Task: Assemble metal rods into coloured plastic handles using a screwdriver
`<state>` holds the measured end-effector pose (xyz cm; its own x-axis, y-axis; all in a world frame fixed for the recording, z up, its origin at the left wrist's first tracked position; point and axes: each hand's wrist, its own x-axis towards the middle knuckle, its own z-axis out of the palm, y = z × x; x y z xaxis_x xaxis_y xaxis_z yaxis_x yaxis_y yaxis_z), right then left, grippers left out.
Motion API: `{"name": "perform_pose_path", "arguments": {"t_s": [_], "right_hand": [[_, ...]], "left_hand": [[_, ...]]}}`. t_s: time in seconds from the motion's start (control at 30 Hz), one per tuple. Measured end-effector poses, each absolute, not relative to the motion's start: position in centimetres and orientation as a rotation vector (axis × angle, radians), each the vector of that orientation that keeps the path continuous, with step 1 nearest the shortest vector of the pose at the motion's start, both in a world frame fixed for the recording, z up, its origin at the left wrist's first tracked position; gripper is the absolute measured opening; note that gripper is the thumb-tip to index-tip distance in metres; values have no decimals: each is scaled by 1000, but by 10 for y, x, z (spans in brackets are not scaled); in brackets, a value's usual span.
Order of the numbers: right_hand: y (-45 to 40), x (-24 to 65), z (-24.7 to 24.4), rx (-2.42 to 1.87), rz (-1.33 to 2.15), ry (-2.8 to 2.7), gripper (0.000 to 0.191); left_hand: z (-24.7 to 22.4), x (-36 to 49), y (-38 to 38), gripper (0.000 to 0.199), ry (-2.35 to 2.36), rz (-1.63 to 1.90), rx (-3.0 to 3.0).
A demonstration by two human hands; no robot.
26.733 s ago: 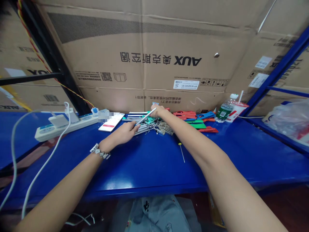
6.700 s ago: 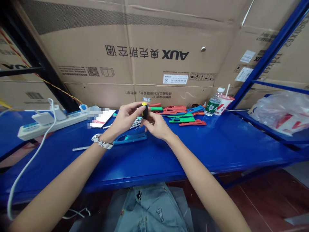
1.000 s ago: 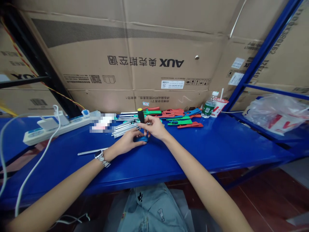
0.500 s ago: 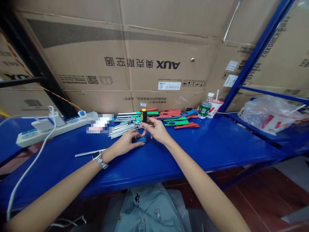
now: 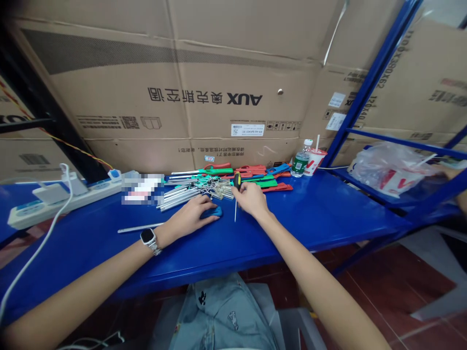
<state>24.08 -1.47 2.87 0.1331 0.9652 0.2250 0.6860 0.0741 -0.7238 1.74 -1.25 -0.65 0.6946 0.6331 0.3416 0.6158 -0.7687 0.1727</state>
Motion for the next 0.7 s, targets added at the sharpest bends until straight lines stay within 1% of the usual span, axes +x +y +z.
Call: {"name": "perform_pose_path", "arguments": {"t_s": [0.07,0.13,0.23,0.37,0.4,0.47,0.53,0.6,0.7], "right_hand": [[-21,249,25,-1961,276,-1716,34],[-23,250,21,-2111,160,-1793,34],[-20,246,19,-2177,114,-1883,33],[-15,243,23,-2166,108,-1943,40],[-16,243,24,-2130,74,-1952,42],[-19,241,25,-1943,-69,-2015,40],[-25,234,23,-1575,-141,-2237,40],[-29,224,20,-1249,-56,-2459,43],[-23,213,18,-1063,49,-2582,37]], "left_hand": [[-1,22,-16,39,1035,537,3014],[3,19,-19,46,1042,531,3088],[6,-2,-23,55,1086,536,3071],[4,-36,-27,48,1159,501,3027],[3,-41,-27,45,1162,498,3021],[0,-44,-28,40,1159,493,3018],[-3,-41,-29,38,1159,487,3017],[-2,-36,-29,38,1165,516,3008],[10,-32,-24,38,1180,616,3016]]}}
